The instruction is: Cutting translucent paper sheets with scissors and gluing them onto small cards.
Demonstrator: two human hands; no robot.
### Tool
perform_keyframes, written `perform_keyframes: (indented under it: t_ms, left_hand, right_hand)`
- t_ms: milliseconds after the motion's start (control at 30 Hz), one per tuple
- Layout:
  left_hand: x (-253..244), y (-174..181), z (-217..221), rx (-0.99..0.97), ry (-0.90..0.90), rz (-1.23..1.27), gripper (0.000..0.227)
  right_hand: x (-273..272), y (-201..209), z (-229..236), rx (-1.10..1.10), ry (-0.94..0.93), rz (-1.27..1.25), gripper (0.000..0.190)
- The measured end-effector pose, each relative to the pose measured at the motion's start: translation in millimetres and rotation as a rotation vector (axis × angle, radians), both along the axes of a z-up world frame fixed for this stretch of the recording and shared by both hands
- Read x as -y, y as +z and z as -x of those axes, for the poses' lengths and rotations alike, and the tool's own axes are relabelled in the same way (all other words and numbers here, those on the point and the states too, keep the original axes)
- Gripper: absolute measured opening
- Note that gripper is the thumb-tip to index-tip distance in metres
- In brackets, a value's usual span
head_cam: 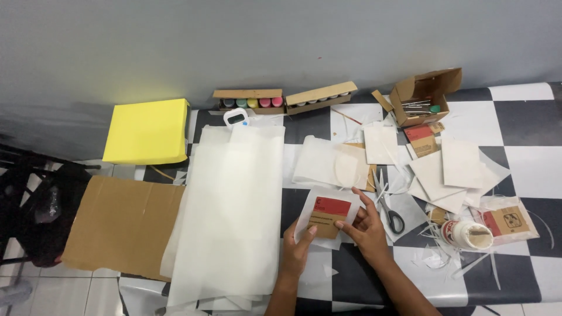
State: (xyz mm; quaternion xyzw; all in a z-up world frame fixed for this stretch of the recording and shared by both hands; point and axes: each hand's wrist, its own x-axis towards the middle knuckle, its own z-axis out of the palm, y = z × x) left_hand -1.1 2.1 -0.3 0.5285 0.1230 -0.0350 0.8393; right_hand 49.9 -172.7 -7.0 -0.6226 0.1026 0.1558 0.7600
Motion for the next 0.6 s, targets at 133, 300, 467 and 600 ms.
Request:
perform_keyframes:
  t_ms: [133, 300, 467, 600]
  left_hand:
    - [-3, 4, -10, -0.085, 0.048, 0.079, 0.049]
    - [-7, 42, -21, -0.34, -0.109, -0.425, 0.041]
    - [-8, 36, -29, -0.281, -0.115, -0.674, 0.05]
    - [-11, 11, -37, -0.048, -0.081, -0.882, 0.062]
  right_hand:
    - [-2, 15, -12, -0.095, -0.005, 0.004, 0.099]
    - [4, 15, -28, -0.121, 0.02, 0.054, 0.088]
    - [17, 5, -47, -0.055, 0.065, 0.23, 0.074]
    - [19, 12, -56, -0.061, 0.154, 0.341, 0.055]
